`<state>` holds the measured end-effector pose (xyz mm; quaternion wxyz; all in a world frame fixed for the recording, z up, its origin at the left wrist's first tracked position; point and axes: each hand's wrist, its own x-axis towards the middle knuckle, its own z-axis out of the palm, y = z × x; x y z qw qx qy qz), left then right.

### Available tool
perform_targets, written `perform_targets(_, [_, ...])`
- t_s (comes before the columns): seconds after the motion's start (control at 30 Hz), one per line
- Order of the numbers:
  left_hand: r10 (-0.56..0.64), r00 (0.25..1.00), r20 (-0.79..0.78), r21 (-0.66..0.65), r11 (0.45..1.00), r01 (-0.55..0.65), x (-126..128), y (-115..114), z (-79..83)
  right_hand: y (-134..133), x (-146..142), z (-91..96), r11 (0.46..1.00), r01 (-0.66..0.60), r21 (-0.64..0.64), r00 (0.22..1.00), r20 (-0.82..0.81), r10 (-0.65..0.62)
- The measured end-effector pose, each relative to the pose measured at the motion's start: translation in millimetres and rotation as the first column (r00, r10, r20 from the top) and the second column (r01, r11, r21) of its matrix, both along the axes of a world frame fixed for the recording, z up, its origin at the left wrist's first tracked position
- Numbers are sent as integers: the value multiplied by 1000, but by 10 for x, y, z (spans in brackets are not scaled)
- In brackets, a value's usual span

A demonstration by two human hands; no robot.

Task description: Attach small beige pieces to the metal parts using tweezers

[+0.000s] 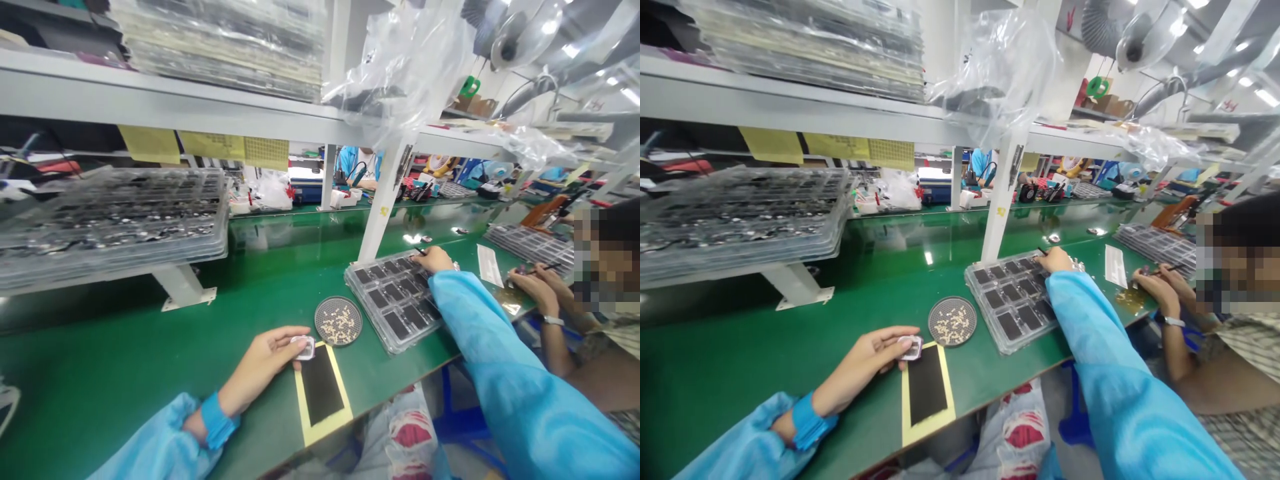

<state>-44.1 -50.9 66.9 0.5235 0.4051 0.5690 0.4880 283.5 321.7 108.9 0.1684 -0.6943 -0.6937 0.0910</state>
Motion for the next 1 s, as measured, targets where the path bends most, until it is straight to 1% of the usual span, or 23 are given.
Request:
perform_targets(0.07, [20, 1000, 9, 5, 1000, -20, 18, -16, 17, -136, -11, 71, 997, -33, 69, 997, -66, 37])
perform_targets(0.13, [46, 996, 72, 14, 999, -47, 49, -33, 31, -345, -73, 145, 986, -65, 155, 987, -138, 87])
perform_targets(0.2, [63, 984, 165, 19, 998, -67, 84, -43, 40, -652, -196, 191, 969, -127, 211, 962, -213, 173])
perform_targets(0.27, [74, 970, 233, 26, 996, -82, 111, -43, 42, -1065, -369, 181, 944, -243, 223, 904, -302, 304])
perform_targets(0.3, [77, 967, 243, 32, 996, -87, 118, -42, 42, -1303, -466, 153, 915, -335, 225, 817, -414, 401])
perform_targets(0.33, [79, 968, 239, 41, 995, -92, 123, -41, 41, -1550, -567, 111, 887, -412, 210, 723, -516, 458])
perform_targets(0.37, [82, 970, 228, 53, 994, -97, 125, -41, 40, -1794, -670, 61, 850, -501, 163, 630, -605, 487])
perform_targets(0.4, [83, 974, 212, 65, 993, -98, 125, -44, 39, -2024, -773, 4, 812, -573, 113, 563, -666, 490])
perform_targets(0.47, [79, 980, 185, 84, 992, -96, 124, -54, 35, -2397, -973, -111, 724, -690, 3, 473, -756, 453])
perform_targets(0.5, [76, 980, 184, 94, 991, -95, 123, -61, 31, -2528, -1065, -164, 672, -740, -34, 424, -799, 427])
perform_targets(0.53, [72, 979, 191, 102, 990, -92, 124, -68, 25, -2621, -1148, -214, 630, -774, -59, 391, -828, 402])
perform_targets(0.57, [67, 977, 204, 111, 990, -91, 126, -75, 16, -2681, -1221, -258, 603, -794, -72, 368, -847, 383])
perform_targets(0.6, [62, 974, 217, 120, 989, -90, 128, -81, 6, -2713, -1281, -297, 590, -804, -78, 355, -859, 370])
perform_targets(0.63, [57, 973, 224, 129, 988, -87, 132, -86, -4, -2726, -1329, -332, 588, -805, -81, 352, -863, 363])
perform_targets(0.73, [40, 979, 199, 140, 988, -69, 147, -100, -33, -2718, -1407, -417, 613, -785, -87, 370, -860, 351])
perform_targets(0.83, [48, 988, 147, 148, 987, -70, 162, -114, -45, -2714, -1421, -469, 642, -763, -75, 379, -857, 350])
perform_targets(1.0, [88, 996, 29, 149, 985, -91, 185, -128, -34, -2726, -1407, -497, 656, -752, -66, 386, -851, 357])
